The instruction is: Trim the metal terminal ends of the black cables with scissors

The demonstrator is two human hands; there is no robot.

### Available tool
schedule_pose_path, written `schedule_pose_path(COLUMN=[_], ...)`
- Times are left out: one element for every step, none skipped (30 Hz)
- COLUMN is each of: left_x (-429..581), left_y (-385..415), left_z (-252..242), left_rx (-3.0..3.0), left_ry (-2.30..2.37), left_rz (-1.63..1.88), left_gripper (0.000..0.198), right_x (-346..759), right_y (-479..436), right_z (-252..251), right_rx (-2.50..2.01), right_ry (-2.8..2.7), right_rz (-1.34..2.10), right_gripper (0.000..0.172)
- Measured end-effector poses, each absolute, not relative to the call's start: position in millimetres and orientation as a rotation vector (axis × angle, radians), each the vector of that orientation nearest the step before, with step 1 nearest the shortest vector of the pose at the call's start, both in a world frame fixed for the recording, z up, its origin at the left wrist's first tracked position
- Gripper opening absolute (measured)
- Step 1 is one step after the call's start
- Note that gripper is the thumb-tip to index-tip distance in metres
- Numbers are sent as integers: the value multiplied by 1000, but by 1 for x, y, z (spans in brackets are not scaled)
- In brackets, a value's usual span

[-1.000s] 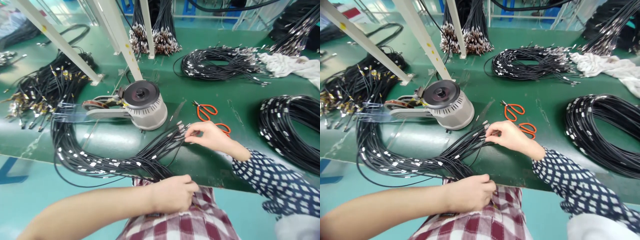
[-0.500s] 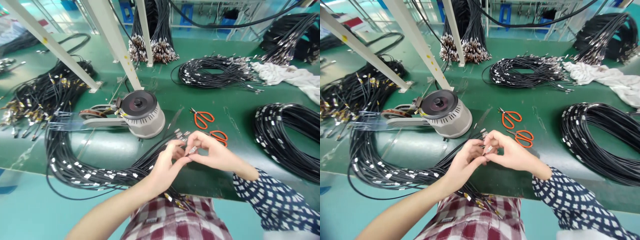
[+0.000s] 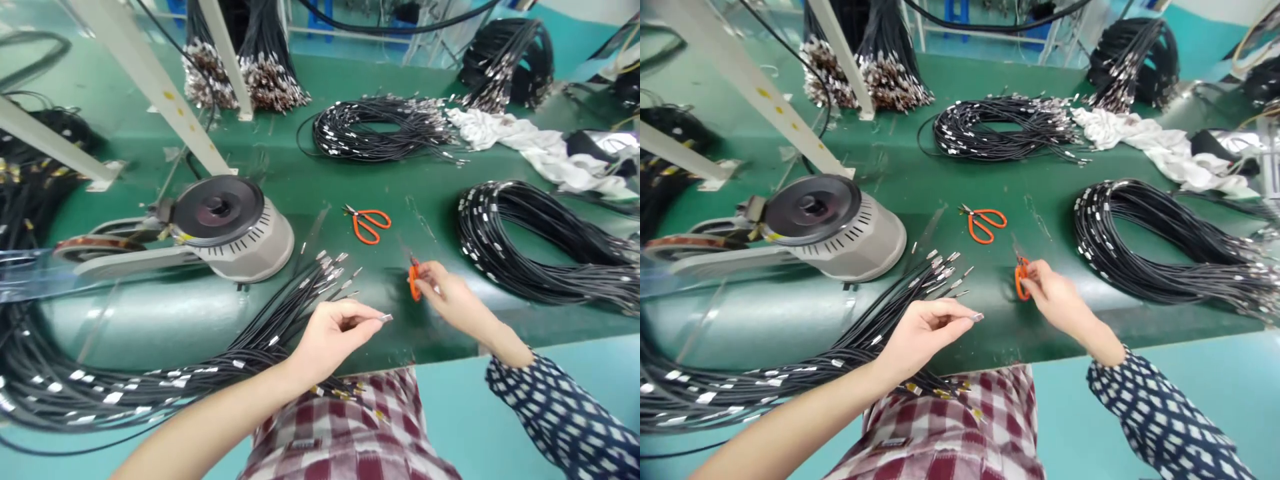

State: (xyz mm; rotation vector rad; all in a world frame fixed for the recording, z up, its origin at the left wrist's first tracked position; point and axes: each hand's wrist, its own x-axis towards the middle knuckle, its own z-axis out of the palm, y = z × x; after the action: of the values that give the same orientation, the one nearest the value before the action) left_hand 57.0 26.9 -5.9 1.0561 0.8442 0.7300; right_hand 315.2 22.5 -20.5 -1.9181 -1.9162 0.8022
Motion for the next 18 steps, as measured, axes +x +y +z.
schedule_pose_path(left_x=[57, 56, 56, 55, 54, 53, 53, 53, 53, 54, 54, 55, 55, 55, 55, 55, 54, 53], left_y=[26, 24, 23, 22, 21, 20, 18, 17, 15, 14, 12, 11, 9, 8, 7, 6, 5, 4], left_z=[-5, -5, -5, -5, -5, -5, -6, -6, -7, -7, -8, -8, -9, -9, -10, -10, -11, -12], left_rx=[1104, 1155, 1207, 1255, 1297, 1335, 1371, 1410, 1452, 1498, 1546, 1593, 1637, 1678, 1717, 1755, 1793, 1830], left_ry=[850, 859, 866, 872, 874, 874, 875, 879, 886, 891, 892, 890, 883, 875, 867, 860, 854, 850], left_rz=[720, 712, 705, 701, 701, 704, 707, 711, 718, 726, 735, 746, 757, 767, 777, 789, 801, 813], left_gripper=[13, 13, 14, 14, 14, 14, 13, 12, 12, 11, 10, 10, 9, 9, 8, 8, 8, 8], right_x=[313, 310, 307, 305, 302, 300, 299, 298, 297, 297, 297, 298, 298, 298, 299, 299, 299, 298], right_y=[15, 8, 1, -6, -11, -16, -20, -23, -25, -26, -25, -25, -23, -21, -20, -18, -16, -15], right_z=[-11, -2, 6, 13, 17, 21, 24, 26, 28, 31, 33, 36, 40, 42, 45, 47, 48, 48], right_rx=[-1813, -1701, -1617, -1557, -1507, -1481, -1476, -1494, -1541, -1604, -1657, -1690, -1698, -1685, -1656, -1618, -1580, -1545], right_ry=[-1787, -1665, -1570, -1500, -1462, -1446, -1448, -1476, -1540, -1643, -1783, -1944, -2106, -2251, -2372, -2465, -2536, -2591], right_rz=[1062, 1294, 1460, 1579, 1686, 1767, 1824, 1842, 1808, 1720, 1597, 1450, 1296, 1155, 1035, 932, 837, 748], right_gripper=[29, 33, 36, 40, 40, 38, 36, 32, 28, 26, 25, 28, 35, 41, 44, 42, 36, 31])
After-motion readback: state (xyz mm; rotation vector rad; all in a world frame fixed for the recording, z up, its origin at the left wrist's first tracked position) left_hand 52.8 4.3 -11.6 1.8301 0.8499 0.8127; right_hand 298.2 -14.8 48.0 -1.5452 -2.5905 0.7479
